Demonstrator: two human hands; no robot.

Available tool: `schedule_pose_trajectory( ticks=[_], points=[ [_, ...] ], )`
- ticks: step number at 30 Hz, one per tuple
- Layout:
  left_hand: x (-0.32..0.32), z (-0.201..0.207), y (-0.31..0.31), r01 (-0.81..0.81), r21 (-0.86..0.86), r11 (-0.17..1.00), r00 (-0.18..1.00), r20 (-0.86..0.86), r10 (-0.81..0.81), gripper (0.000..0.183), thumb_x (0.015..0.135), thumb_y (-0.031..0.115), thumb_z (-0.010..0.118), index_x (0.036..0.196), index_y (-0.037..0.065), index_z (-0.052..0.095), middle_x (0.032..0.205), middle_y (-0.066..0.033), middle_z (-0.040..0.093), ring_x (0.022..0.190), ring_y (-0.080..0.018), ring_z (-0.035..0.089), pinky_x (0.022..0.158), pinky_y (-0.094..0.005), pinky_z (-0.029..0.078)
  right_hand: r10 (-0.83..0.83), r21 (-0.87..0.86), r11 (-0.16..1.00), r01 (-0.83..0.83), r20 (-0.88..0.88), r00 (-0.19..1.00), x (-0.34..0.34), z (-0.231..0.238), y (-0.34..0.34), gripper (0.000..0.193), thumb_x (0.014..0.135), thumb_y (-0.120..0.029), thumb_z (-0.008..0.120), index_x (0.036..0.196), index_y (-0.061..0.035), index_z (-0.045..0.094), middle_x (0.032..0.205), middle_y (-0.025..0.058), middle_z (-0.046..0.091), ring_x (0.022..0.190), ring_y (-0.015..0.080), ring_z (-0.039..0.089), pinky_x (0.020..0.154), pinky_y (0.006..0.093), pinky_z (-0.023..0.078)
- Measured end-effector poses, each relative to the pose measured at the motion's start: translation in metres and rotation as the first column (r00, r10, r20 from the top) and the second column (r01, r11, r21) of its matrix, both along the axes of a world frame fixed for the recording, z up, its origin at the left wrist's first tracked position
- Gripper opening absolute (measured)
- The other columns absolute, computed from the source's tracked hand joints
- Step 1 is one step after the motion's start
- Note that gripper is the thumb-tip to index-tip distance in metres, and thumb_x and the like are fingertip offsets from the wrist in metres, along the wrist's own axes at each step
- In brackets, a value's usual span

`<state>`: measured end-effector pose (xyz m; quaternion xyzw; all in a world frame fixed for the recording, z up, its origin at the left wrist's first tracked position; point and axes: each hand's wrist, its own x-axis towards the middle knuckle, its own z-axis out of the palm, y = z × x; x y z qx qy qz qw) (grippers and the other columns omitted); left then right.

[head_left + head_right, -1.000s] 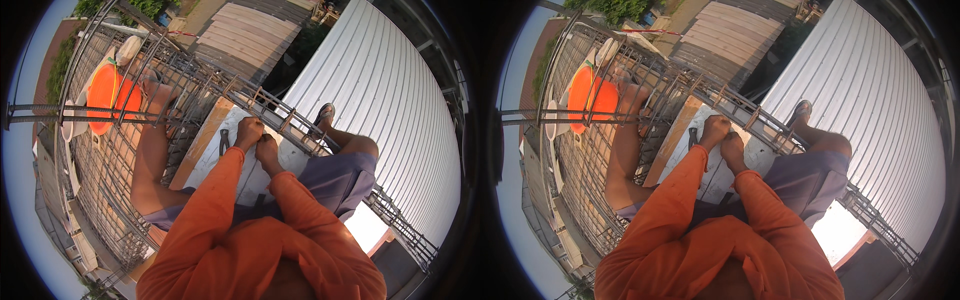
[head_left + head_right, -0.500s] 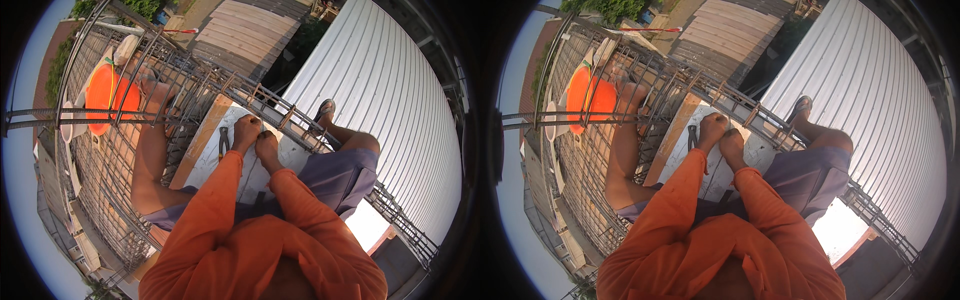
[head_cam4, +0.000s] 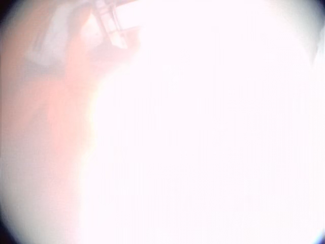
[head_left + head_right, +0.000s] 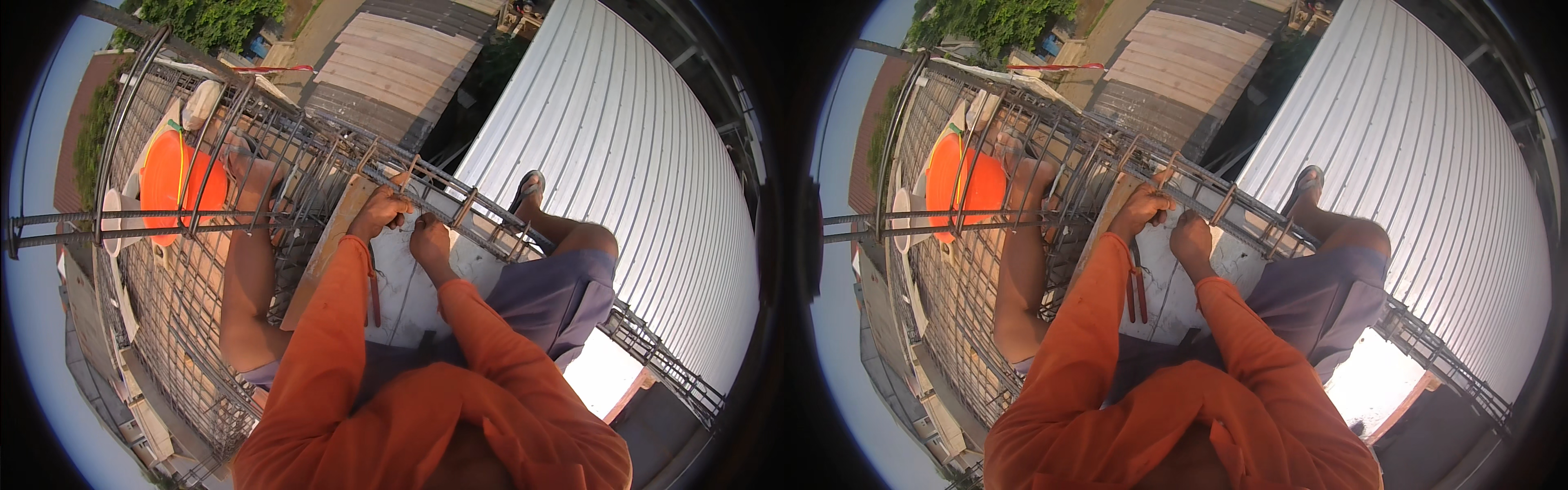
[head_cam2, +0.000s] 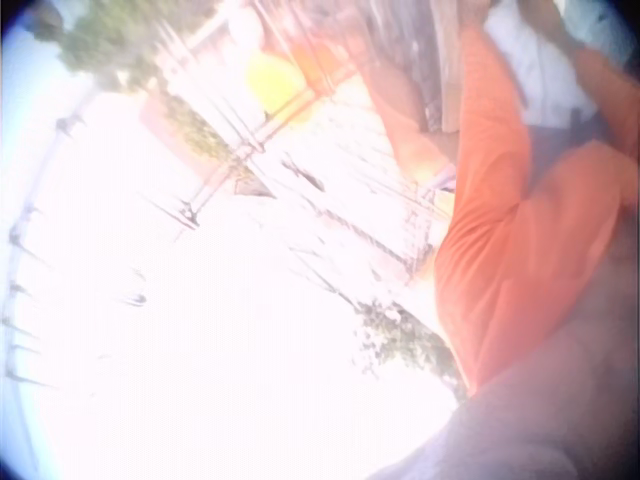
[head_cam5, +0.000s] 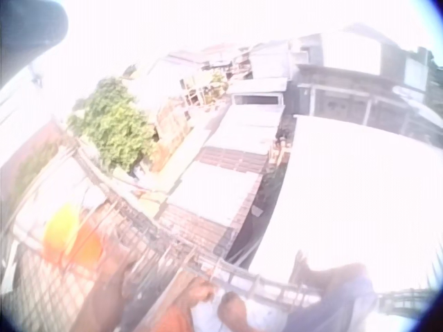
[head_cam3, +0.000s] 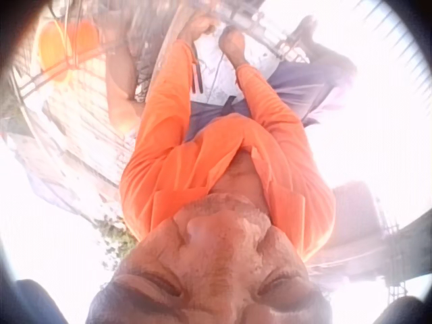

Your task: The person secures a vertical rebar cage by wrapping wire around the junctions and tightening it with pliers.

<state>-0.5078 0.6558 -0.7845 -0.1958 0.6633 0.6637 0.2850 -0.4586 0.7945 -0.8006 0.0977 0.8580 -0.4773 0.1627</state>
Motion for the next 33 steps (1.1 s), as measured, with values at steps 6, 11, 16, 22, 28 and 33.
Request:
schedule_pose_trajectory(
  ticks=[6, 11, 16, 22, 28, 33],
  points=[
    [-0.016, 0.011, 0.0, 0.167, -0.032, 0.985, 0.982, 0.095, -0.164, 0.075, 0.073, -0.005, 0.054, 0.142, 0.013, 0.029, 0.072, -0.0093, 0.062, 0.047, -0.0134, 0.049, 0.04, -0.0292, 0.037, 0.0, 0.05, 0.999, -0.002, 0.032, 0.999, -0.006, 0.002, -0.003, 0.02, 0.086, -0.016, 0.046, 0.09, -0.0035, 0.061, 0.088, 0.0217, 0.063, 0.085, 0.0374, 0.061, 0.075, 0.0443, 0.047],
    [-0.016, 0.013, 0.007, 0.122, -0.152, 0.981, 0.989, 0.106, -0.106, 0.072, 0.075, -0.006, 0.055, 0.14, 0.016, 0.032, 0.073, -0.0104, 0.063, 0.046, -0.0135, 0.048, 0.041, -0.0303, 0.038, -0.012, 0.035, 0.999, 0.011, 0.014, 1.0, -0.005, -0.001, -0.003, 0.021, 0.087, -0.017, 0.045, 0.092, -0.0043, 0.061, 0.09, 0.0218, 0.063, 0.085, 0.0377, 0.061, 0.074, 0.0451, 0.047],
    [-0.025, 0.006, -0.003, 0.218, -0.151, 0.964, 0.974, 0.102, -0.204, 0.071, 0.075, -0.008, 0.056, 0.139, 0.016, 0.035, 0.072, -0.0107, 0.063, 0.046, -0.0135, 0.049, 0.04, -0.0297, 0.038, 0.006, 0.034, 0.999, -0.005, -0.046, 0.999, -0.005, -0.006, -0.005, 0.019, 0.086, -0.016, 0.046, 0.089, -0.0045, 0.061, 0.088, 0.0211, 0.062, 0.084, 0.0378, 0.06, 0.074, 0.045, 0.046],
    [-0.023, 0.013, -0.004, 0.175, -0.057, 0.983, 0.973, 0.16, -0.164, 0.066, 0.075, -0.007, 0.06, 0.135, 0.013, 0.04, 0.072, -0.0099, 0.063, 0.045, -0.0123, 0.049, 0.041, -0.0289, 0.037, -0.01, 0.058, 0.998, 0.014, -0.066, 0.998, -0.004, -0.005, -0.007, 0.019, 0.086, -0.016, 0.046, 0.088, -0.0046, 0.061, 0.087, 0.0213, 0.062, 0.084, 0.0387, 0.06, 0.074, 0.0457, 0.046],
    [-0.032, 0.023, -0.003, 0.297, -0.19, 0.936, 0.95, 0.16, -0.269, 0.061, 0.074, -0.006, 0.06, 0.131, 0.012, 0.047, 0.073, -0.0093, 0.064, 0.044, -0.0105, 0.047, 0.039, -0.0259, 0.033, -0.001, 0.052, 0.999, 0.004, -0.047, 0.999, -0.008, 0.002, -0.01, 0.021, 0.086, -0.017, 0.045, 0.089, -0.0037, 0.062, 0.088, 0.022, 0.062, 0.084, 0.0394, 0.059, 0.074, 0.0459, 0.045],
    [-0.024, 0.005, -0.01, 0.245, 0.121, 0.962, 0.954, 0.148, -0.262, 0.058, 0.072, -0.004, 0.056, 0.128, 0.01, 0.05, 0.069, -0.0084, 0.062, 0.041, -0.0092, 0.039, 0.039, -0.0235, 0.031, 0.015, 0.068, 0.998, -0.015, -0.004, 1.0, -0.01, 0.005, -0.011, 0.022, 0.086, -0.016, 0.043, 0.09, -0.0035, 0.061, 0.09, 0.0229, 0.062, 0.085, 0.0394, 0.059, 0.076, 0.0465, 0.045]
  ],
)
